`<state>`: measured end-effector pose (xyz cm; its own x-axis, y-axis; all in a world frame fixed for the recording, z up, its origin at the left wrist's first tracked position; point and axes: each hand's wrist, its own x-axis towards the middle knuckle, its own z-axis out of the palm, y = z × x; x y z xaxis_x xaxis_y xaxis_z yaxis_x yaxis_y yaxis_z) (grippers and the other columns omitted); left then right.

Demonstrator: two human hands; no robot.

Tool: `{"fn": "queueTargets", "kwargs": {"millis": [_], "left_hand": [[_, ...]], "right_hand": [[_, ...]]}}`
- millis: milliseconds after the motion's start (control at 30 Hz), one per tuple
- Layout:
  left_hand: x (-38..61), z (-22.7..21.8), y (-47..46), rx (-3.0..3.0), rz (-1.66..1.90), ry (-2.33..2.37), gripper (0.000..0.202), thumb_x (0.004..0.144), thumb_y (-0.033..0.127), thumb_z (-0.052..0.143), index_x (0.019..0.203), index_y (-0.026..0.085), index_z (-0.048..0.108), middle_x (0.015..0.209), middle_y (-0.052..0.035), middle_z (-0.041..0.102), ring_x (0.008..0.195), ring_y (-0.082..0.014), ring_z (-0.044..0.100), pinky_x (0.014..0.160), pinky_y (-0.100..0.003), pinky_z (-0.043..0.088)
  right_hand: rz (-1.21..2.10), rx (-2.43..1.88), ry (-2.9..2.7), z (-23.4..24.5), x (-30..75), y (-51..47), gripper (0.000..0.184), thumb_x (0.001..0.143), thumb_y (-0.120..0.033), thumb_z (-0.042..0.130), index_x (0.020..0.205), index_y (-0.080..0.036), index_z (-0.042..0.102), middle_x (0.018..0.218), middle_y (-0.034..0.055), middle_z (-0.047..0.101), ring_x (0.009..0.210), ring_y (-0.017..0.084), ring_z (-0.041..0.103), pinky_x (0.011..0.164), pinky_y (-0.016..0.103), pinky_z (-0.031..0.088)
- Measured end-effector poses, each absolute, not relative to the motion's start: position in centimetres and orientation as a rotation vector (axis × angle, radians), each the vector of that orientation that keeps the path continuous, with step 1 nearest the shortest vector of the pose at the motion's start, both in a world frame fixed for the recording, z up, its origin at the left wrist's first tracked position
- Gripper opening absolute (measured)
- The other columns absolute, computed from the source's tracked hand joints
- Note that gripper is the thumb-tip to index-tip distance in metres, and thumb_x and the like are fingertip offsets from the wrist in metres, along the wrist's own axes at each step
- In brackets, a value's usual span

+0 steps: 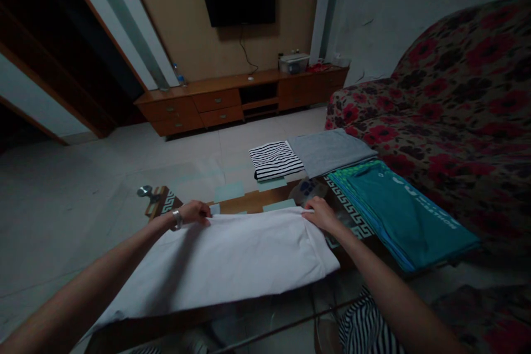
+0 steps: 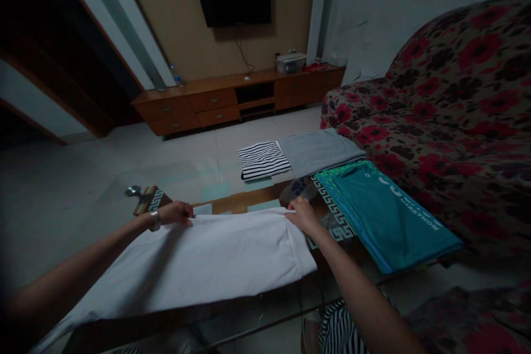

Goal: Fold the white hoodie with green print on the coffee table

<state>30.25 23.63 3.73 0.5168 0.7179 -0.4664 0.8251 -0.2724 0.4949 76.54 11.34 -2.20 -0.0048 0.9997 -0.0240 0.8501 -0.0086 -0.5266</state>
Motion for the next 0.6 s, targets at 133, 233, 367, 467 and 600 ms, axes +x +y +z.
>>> {"fn": "queueTargets", "kwargs": {"millis": [133, 233, 367, 467, 600], "left_hand": [[29.1, 3.6, 23.6, 1.876, -0.276, 1.269, 0.041, 0.061, 0.051, 0.07, 0.065, 0.01, 0.065, 0.053, 0.0031, 0.051, 0.053, -0.0089, 0.037, 0.054, -0.021, 0.031], [29.0, 3.3, 24.0, 1.822, -0.298, 1.265, 0.039, 0.057, 0.047, 0.074, 0.067, 0.011, 0.064, 0.054, 0.0031, 0.05, 0.053, -0.009, 0.036, 0.052, -0.021, 0.03], [29.5, 2.9, 24.6, 1.791, -0.248, 1.276, 0.032, 0.053, 0.033, 0.077, 0.075, 0.011, 0.066, 0.065, 0.002, 0.056, 0.061, -0.0101, 0.043, 0.058, -0.019, 0.033], [29.4, 3.1, 24.4, 1.74, -0.208, 1.308, 0.024, 0.066, 0.033, 0.068, 0.073, 0.011, 0.063, 0.063, 0.0028, 0.052, 0.061, -0.0092, 0.041, 0.058, -0.018, 0.033], [28.9, 3.2, 23.1, 1.686, -0.209, 1.306, 0.024, 0.079, 0.035, 0.055, 0.076, 0.012, 0.06, 0.066, 0.0027, 0.053, 0.064, -0.0095, 0.044, 0.063, -0.017, 0.036]], "right_hand": [[0.788, -1.802, -1.788, -2.7, 76.9, 11.3, 0.011, 0.073, -0.023, 0.057, 0.079, -0.015, 0.061, 0.072, 0.0007, 0.06, 0.07, 0.014, 0.054, 0.062, 0.022, 0.036], [0.829, -1.766, -1.685, -3.2, 76.9, 11.4, 0.013, 0.072, -0.024, 0.055, 0.078, -0.015, 0.062, 0.073, 0.0009, 0.062, 0.069, 0.015, 0.055, 0.06, 0.021, 0.037], [0.845, -1.729, -1.699, -3.1, 76.7, 11.5, 0.019, 0.076, -0.024, 0.052, 0.084, -0.014, 0.066, 0.081, 0.005, 0.068, 0.076, 0.017, 0.059, 0.067, 0.024, 0.041], [0.884, -1.679, -1.768, -2.5, 77.0, 11.5, 0.025, 0.08, -0.024, 0.048, 0.089, -0.012, 0.068, 0.088, 0.0084, 0.07, 0.082, 0.019, 0.061, 0.073, 0.026, 0.043], [0.992, -1.692, -1.856, -2.1, 78.0, 11.7, 0.026, 0.082, -0.022, 0.048, 0.089, -0.01, 0.07, 0.089, 0.0091, 0.071, 0.083, 0.02, 0.062, 0.073, 0.026, 0.045]]}}
